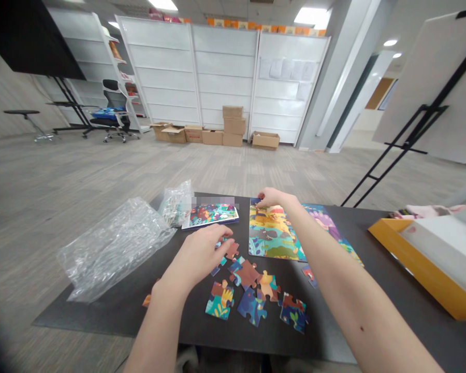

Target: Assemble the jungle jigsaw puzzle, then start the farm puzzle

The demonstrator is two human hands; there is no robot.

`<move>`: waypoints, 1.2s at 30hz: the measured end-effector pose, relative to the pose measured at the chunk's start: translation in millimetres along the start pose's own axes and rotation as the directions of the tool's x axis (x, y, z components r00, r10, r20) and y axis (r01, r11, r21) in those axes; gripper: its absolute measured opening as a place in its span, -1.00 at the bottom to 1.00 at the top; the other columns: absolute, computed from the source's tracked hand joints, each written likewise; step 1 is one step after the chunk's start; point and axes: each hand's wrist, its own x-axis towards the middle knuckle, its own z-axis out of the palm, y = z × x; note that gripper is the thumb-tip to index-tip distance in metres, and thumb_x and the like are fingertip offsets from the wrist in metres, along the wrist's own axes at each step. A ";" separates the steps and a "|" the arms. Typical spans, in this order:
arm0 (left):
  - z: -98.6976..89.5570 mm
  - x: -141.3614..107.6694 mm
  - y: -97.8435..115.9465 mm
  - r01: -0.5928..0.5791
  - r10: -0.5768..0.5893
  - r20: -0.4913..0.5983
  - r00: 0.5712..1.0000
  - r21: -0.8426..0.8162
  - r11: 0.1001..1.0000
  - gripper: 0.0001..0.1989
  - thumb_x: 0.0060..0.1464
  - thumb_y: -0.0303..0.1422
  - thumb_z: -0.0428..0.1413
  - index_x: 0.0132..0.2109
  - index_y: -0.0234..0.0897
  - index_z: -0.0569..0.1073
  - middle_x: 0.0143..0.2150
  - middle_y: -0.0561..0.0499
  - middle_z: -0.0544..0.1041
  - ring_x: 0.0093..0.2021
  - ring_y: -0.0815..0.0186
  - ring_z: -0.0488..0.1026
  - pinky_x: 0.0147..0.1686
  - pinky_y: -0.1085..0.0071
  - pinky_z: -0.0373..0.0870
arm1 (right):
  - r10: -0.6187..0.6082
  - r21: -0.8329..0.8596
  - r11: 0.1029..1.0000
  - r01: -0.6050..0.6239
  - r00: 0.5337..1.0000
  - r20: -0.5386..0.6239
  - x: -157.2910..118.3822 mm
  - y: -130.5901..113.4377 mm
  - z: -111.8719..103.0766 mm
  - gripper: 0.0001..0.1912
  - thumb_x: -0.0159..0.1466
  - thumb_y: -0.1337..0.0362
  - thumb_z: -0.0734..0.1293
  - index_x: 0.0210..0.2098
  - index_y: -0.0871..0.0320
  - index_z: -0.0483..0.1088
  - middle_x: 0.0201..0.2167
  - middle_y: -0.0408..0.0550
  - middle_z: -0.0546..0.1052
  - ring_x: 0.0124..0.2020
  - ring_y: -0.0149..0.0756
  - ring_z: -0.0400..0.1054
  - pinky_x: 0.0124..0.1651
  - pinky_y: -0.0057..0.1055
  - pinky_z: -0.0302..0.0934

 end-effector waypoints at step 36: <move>41.9 23.0 34.3 -0.213 0.209 0.124 0.970 0.023 0.977 -0.75 0.30 -0.29 0.01 -0.07 -0.20 0.56 -0.11 -0.06 0.64 -0.16 0.19 0.56 -0.16 0.35 0.41 | 0.207 0.145 0.974 -0.176 0.949 -0.238 -352.9 73.7 40.8 -0.58 0.33 -0.06 0.23 -0.18 0.11 0.55 -0.31 0.02 0.61 -0.35 -0.18 0.45 -0.24 -0.29 0.31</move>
